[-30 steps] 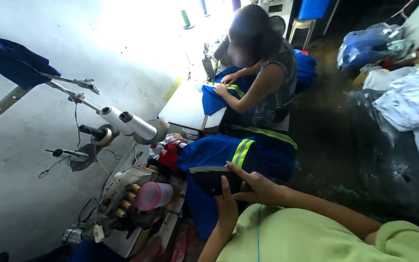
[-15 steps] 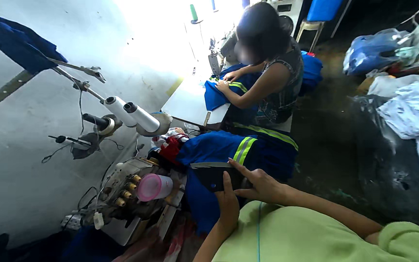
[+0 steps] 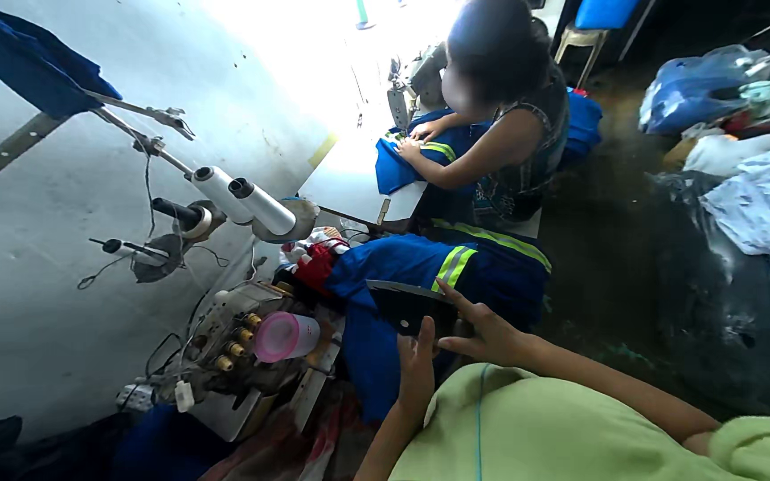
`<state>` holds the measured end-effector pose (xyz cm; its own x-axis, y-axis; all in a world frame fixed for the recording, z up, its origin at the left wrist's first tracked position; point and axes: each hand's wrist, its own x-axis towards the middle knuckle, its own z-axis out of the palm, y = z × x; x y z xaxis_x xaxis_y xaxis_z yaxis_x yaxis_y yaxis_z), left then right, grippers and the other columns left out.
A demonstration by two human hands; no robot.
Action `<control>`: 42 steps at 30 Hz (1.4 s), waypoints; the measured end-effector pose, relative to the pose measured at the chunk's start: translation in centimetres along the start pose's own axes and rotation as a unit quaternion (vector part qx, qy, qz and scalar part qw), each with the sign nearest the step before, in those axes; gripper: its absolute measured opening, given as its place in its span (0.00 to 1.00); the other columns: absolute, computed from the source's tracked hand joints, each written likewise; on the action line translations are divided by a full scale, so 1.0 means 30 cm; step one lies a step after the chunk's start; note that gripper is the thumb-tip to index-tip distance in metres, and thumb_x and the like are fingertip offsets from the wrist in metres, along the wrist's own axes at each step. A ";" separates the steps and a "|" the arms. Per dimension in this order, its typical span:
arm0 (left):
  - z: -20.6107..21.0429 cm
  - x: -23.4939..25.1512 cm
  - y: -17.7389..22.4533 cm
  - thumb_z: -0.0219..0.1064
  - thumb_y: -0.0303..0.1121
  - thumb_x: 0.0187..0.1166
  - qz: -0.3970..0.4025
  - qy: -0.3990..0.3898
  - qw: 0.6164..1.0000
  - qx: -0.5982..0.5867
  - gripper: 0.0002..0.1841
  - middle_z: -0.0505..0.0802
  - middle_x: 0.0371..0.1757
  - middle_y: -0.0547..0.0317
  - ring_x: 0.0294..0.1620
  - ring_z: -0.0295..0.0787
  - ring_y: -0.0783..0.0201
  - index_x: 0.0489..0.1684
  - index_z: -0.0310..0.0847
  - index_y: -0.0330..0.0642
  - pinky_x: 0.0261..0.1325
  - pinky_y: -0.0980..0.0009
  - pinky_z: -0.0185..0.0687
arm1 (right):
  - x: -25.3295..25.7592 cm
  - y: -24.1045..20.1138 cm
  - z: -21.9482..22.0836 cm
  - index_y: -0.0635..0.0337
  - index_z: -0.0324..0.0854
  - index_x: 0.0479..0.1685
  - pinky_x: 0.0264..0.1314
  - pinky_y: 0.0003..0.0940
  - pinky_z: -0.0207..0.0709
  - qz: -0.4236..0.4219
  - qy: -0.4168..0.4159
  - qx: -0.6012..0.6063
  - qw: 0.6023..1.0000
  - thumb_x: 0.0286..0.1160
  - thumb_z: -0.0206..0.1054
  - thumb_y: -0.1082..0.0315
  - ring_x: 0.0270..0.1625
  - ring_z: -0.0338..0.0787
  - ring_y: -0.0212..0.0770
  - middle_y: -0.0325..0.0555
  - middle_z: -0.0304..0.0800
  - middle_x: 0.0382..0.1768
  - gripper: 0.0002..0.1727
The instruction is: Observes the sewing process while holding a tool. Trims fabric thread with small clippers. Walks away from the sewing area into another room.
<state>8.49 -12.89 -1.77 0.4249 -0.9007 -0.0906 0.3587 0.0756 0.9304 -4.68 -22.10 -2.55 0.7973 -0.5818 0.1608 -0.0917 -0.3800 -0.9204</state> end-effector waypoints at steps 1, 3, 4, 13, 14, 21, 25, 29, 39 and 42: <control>-0.002 0.005 0.006 0.66 0.51 0.82 -0.007 -0.005 1.000 0.000 0.20 0.87 0.28 0.76 0.26 0.82 0.85 0.50 0.71 0.42 0.32 0.86 0.79 | 0.001 -0.002 -0.002 0.75 0.45 0.91 0.32 0.25 0.76 0.007 -0.003 0.017 1.000 0.77 0.70 0.55 0.23 0.76 0.28 0.46 0.81 0.26 0.50; -0.005 0.011 0.013 0.64 0.46 0.83 -0.016 -0.019 1.000 -0.004 0.14 0.84 0.23 0.75 0.20 0.75 0.85 0.44 0.74 0.44 0.27 0.87 0.73 | 0.002 0.000 -0.007 0.75 0.45 0.90 0.30 0.22 0.75 0.009 -0.014 0.037 0.999 0.78 0.70 0.56 0.22 0.75 0.26 0.45 0.80 0.26 0.49; -0.009 0.011 0.014 0.64 0.45 0.84 -0.016 -0.025 1.000 -0.007 0.14 0.85 0.25 0.74 0.20 0.75 0.84 0.46 0.73 0.43 0.27 0.87 0.73 | 0.001 0.005 -0.008 0.75 0.46 0.90 0.30 0.23 0.76 0.004 -0.017 0.038 0.999 0.78 0.70 0.56 0.22 0.76 0.26 0.46 0.82 0.26 0.49; -0.019 0.032 0.027 0.58 0.37 0.84 -0.013 -0.079 0.995 -0.057 0.33 0.81 0.75 0.59 0.72 0.79 0.75 0.86 0.54 0.28 0.75 0.74 0.76 | -0.010 -0.029 0.002 0.78 0.46 0.89 0.39 0.33 0.80 0.002 -0.029 -0.020 0.999 0.76 0.72 0.52 0.28 0.81 0.36 0.52 0.85 0.29 0.53; -0.016 0.029 0.030 0.57 0.35 0.84 -0.021 -0.071 0.995 -0.067 0.32 0.84 0.72 0.59 0.69 0.82 0.75 0.85 0.55 0.29 0.74 0.73 0.78 | -0.011 -0.033 0.003 0.78 0.45 0.89 0.38 0.32 0.79 0.007 -0.027 -0.025 0.999 0.76 0.72 0.52 0.27 0.80 0.36 0.50 0.84 0.28 0.53; -0.005 0.014 0.020 0.55 0.27 0.80 -0.037 -0.030 0.996 -0.077 0.25 0.92 0.57 0.59 0.57 0.90 0.73 0.76 0.65 0.28 0.65 0.71 0.85 | -0.012 -0.023 0.003 0.80 0.46 0.88 0.39 0.30 0.79 0.017 -0.018 -0.029 0.999 0.76 0.71 0.51 0.28 0.79 0.34 0.49 0.84 0.28 0.53; 0.014 0.007 0.027 0.53 0.22 0.79 -0.026 -0.016 0.998 -0.057 0.21 0.94 0.52 0.63 0.54 0.91 0.74 0.71 0.70 0.29 0.63 0.73 0.87 | -0.007 -0.018 0.001 0.78 0.46 0.89 0.38 0.27 0.78 0.023 -0.027 -0.014 0.999 0.77 0.71 0.52 0.27 0.79 0.31 0.47 0.83 0.27 0.52; 0.022 0.004 0.037 0.54 0.21 0.78 -0.035 -0.008 0.998 -0.057 0.17 0.95 0.47 0.63 0.50 0.93 0.74 0.64 0.74 0.32 0.59 0.73 0.89 | -0.002 -0.018 -0.005 0.78 0.46 0.89 0.37 0.27 0.77 0.013 -0.034 -0.007 0.999 0.76 0.71 0.53 0.28 0.79 0.32 0.49 0.83 0.29 0.52; 0.017 -0.001 0.022 0.56 0.19 0.73 -0.036 -0.021 0.998 -0.057 0.14 0.95 0.45 0.63 0.50 0.93 0.73 0.55 0.78 0.34 0.60 0.71 0.88 | -0.006 -0.017 -0.015 0.77 0.45 0.90 0.38 0.25 0.77 0.010 -0.047 0.007 0.999 0.77 0.71 0.53 0.29 0.80 0.31 0.51 0.83 0.31 0.52; 0.027 0.000 0.027 0.57 0.20 0.72 -0.054 -0.009 0.997 -0.063 0.12 0.96 0.42 0.63 0.47 0.93 0.73 0.50 0.79 0.36 0.58 0.71 0.89 | -0.008 -0.022 -0.020 0.75 0.45 0.90 0.40 0.28 0.78 0.027 -0.054 0.008 0.998 0.78 0.70 0.53 0.31 0.81 0.34 0.54 0.85 0.34 0.51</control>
<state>8.11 -13.17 -0.71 0.3641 -0.9136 -0.1811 0.5035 0.0294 0.8635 -5.19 -22.15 -1.77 0.8516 -0.5192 0.0724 -0.1266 -0.3378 -0.9327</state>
